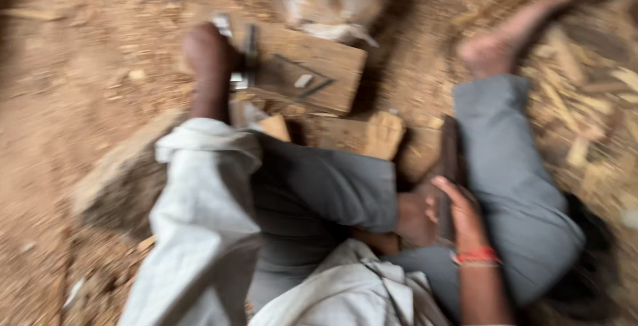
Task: The person sits on the floor and carves a piece of wood using a chisel and a wooden mallet. They repeatedly strike the chisel to shape the wood, occasionally adjusting the piece and clearing away wood shavings.
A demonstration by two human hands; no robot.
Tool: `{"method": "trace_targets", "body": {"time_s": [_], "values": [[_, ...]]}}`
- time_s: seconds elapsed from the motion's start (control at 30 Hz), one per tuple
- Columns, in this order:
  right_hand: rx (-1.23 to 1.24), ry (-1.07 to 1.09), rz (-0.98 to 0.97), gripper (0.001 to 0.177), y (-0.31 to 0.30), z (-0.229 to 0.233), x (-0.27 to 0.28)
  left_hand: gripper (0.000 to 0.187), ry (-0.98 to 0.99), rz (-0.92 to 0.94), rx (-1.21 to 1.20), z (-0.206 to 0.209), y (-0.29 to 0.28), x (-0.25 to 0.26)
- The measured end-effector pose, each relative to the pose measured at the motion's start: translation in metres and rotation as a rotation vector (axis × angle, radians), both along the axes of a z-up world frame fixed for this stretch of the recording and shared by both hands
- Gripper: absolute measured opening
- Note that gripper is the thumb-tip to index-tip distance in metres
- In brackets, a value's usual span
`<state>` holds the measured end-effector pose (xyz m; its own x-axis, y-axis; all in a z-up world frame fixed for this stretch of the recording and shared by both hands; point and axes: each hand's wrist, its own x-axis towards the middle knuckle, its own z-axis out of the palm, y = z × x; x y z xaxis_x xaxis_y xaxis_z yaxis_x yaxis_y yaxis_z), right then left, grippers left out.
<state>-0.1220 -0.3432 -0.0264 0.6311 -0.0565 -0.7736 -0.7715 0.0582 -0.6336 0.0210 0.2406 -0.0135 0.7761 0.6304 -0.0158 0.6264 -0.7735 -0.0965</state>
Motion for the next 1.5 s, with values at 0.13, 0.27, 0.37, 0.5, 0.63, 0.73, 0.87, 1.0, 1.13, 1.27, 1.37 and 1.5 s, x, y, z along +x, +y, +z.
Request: {"method": "trace_targets", "body": {"time_s": [0.13,0.27,0.37,0.5,0.63,0.73,0.87,1.0,1.13,1.27,1.37,1.5], "values": [[0.031,0.034,-0.019,0.032,0.007,0.012,0.003,0.037,-0.083,-0.413,0.723,-0.007,0.008,0.011],[0.069,0.011,0.006,0.034,0.011,0.028,-0.001,0.026,-0.154,0.078,-0.230,0.035,-0.005,-0.011],[0.071,0.001,0.026,0.036,0.012,0.035,0.003,0.006,-0.610,0.052,-1.110,0.071,-0.046,-0.032],[0.100,-0.017,0.038,0.035,0.013,0.035,0.003,0.003,-0.452,-0.093,-1.526,0.085,-0.136,-0.040],[0.095,-0.017,0.046,0.034,0.012,0.036,0.003,0.017,-0.356,-0.344,-1.684,0.073,-0.227,-0.026],[0.097,-0.013,0.039,0.034,0.013,0.038,0.003,0.033,-0.309,-0.516,-1.550,0.055,-0.274,-0.012],[0.078,-0.008,0.046,0.036,0.010,0.037,-0.001,0.032,-0.338,-0.718,-1.408,0.018,-0.300,-0.010],[0.071,-0.003,0.049,0.036,0.009,0.036,0.003,0.031,-0.454,-0.974,-1.057,-0.011,-0.307,-0.011],[0.097,-0.022,0.057,0.035,0.010,0.032,0.002,0.023,-0.410,-1.160,-0.975,-0.021,-0.305,-0.011],[0.094,-0.019,0.051,0.035,0.008,0.031,0.002,0.016,-0.176,-1.078,-0.905,-0.018,-0.312,-0.010],[0.083,-0.020,0.053,0.035,0.009,0.035,0.003,0.015,-0.105,-1.010,-0.894,-0.013,-0.315,-0.012],[0.101,-0.024,0.049,0.035,0.012,0.039,0.004,0.011,-0.299,-1.149,-0.785,-0.014,-0.317,-0.012]]}}
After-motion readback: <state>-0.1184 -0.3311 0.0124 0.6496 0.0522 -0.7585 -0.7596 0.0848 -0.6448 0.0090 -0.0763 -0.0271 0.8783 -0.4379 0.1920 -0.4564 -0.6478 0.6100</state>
